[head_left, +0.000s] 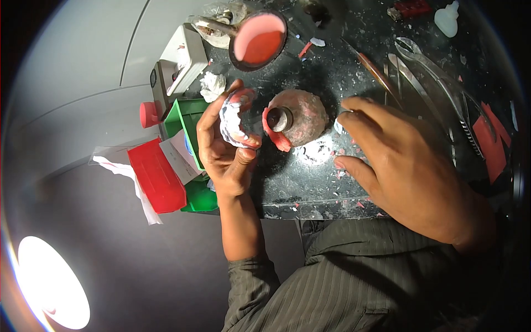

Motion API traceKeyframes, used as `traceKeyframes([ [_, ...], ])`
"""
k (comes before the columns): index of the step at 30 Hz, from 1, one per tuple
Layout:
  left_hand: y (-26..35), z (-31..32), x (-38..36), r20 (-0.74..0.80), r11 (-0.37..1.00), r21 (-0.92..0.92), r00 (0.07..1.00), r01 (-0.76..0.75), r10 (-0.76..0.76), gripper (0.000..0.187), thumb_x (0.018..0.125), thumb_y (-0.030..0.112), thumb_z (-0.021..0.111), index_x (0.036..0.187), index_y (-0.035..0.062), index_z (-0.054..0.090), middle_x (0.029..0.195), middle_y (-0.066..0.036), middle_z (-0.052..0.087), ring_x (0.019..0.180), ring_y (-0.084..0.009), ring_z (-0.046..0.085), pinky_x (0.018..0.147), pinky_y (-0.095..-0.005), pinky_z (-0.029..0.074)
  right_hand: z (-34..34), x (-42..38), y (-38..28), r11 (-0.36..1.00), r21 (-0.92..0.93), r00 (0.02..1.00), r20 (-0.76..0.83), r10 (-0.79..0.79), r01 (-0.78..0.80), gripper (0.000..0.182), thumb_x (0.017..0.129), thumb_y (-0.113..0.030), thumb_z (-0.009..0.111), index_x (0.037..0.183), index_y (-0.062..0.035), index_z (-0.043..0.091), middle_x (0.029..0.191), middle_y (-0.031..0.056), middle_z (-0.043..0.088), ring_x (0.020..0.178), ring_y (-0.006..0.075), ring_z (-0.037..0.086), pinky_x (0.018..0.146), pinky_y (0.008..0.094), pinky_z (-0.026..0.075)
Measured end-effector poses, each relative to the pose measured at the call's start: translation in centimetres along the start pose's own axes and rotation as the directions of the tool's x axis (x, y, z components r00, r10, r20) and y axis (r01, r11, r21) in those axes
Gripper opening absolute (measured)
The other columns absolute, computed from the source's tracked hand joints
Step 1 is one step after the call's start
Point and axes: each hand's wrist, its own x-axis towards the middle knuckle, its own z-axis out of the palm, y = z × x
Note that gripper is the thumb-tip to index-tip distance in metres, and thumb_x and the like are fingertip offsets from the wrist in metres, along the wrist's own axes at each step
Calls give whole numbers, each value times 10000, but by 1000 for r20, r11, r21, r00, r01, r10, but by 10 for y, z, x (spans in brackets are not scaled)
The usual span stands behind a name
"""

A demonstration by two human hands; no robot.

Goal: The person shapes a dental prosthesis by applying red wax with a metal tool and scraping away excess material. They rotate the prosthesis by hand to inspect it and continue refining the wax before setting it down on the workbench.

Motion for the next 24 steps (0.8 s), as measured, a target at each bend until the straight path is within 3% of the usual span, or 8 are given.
traceKeyframes([
  [1,0,1,-1,5,998,61,1000,-5,5,835,785,375,795,1388,-20,375,1401,-267,437,1277,-346,484,1014,-514,438,-1,0,0,1000,4,1000,2,2,-2,362,808,-125,727,1072,79,588,1158,212,603,967,370,638,820,395,534],
  [8,0,3,-4,6,997,34,997,-72,72,881,764,412,809,1395,-6,358,1397,-276,435,1302,-356,460,1018,-516,437,-4,-2,0,999,10,999,21,-42,42,323,788,-91,734,1028,70,589,1081,191,610,872,352,652,750,375,542],
  [18,1,6,-2,38,993,104,998,-62,59,848,767,379,809,1385,-2,371,1393,-282,440,1277,-364,485,1025,-519,428,-6,-1,0,998,39,999,11,-48,47,315,784,-78,734,1018,66,580,1057,196,613,864,368,643,739,389,535],
  [24,0,7,-5,34,994,34,994,-104,103,828,761,366,810,1364,-17,392,1382,-287,452,1247,-365,512,1024,-514,430,-9,-1,-1,999,13,999,34,-41,40,307,790,-79,730,1020,62,584,1060,199,614,867,373,643,741,391,535],
])
